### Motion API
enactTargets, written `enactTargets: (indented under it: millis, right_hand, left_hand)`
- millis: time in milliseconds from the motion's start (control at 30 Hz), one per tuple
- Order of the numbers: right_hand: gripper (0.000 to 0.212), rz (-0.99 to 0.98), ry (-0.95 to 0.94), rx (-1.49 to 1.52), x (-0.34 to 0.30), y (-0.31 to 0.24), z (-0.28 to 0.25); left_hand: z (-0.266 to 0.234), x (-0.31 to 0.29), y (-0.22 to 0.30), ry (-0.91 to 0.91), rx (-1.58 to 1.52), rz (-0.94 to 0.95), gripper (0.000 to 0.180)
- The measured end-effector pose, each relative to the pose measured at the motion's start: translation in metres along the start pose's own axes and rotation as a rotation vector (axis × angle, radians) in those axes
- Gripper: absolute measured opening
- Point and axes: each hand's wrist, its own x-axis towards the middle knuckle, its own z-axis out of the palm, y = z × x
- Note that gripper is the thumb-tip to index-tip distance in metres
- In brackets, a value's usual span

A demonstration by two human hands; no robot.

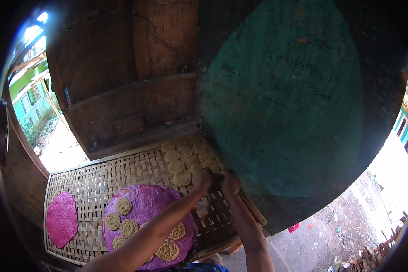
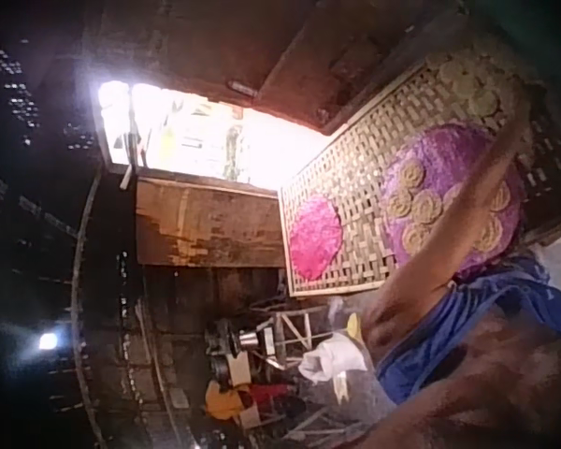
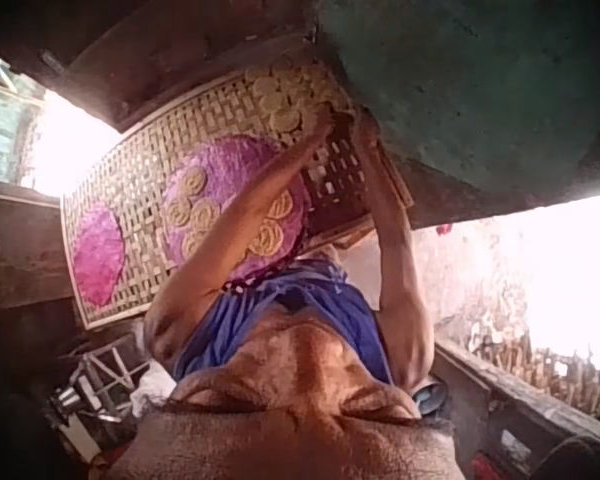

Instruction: The person peels small circular crackers from a stack of pink mesh discs and places them onto a bamboo rack to dry.

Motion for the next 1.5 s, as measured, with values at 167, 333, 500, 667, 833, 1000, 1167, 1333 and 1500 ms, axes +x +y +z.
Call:
enactTargets:
  millis: [167, 333, 500, 667, 833, 1000, 1167, 1333, 1500]
  right_hand:
    - [0.034, -0.083, 0.236, -0.055, -0.019, -0.022, -0.008]
    - [0.032, -0.323, -0.081, 0.35, -0.097, -0.088, -0.05]
    - [0.039, -0.589, -0.504, 0.395, -0.166, -0.147, -0.068]
    - [0.03, -0.695, -0.43, 0.073, -0.176, -0.167, -0.066]
    - [0.033, -0.735, -0.558, 0.002, -0.172, -0.164, -0.062]
    - [0.028, -0.258, -0.631, 0.419, -0.151, -0.143, -0.072]
    - [0.019, 0.536, -0.76, 1.246, -0.139, -0.078, -0.032]
    - [0.019, 0.709, -0.546, 1.275, -0.103, -0.068, -0.027]
    - [0.027, 0.269, -0.207, 1.096, -0.068, -0.042, 0.01]
  left_hand:
    - [-0.012, -0.006, -0.032, 0.006, -0.05, 0.008, 0.018]
    - [-0.112, -0.052, -0.035, -0.179, -0.072, 0.181, 0.016]
    - [-0.185, -0.108, -0.054, -0.297, -0.046, 0.374, 0.021]
    - [-0.209, -0.146, -0.063, -0.318, -0.059, 0.399, 0.023]
    - [-0.203, -0.157, -0.067, -0.38, -0.041, 0.446, 0.025]
    - [-0.197, -0.15, -0.075, -0.445, -0.063, 0.47, 0.034]
    - [-0.175, -0.128, -0.064, -0.509, 0.114, 0.488, 0.045]
    - [-0.124, -0.08, -0.056, -0.535, -0.243, 0.184, 0.03]
    - [-0.061, -0.03, -0.058, -0.239, -0.242, 0.156, 0.029]
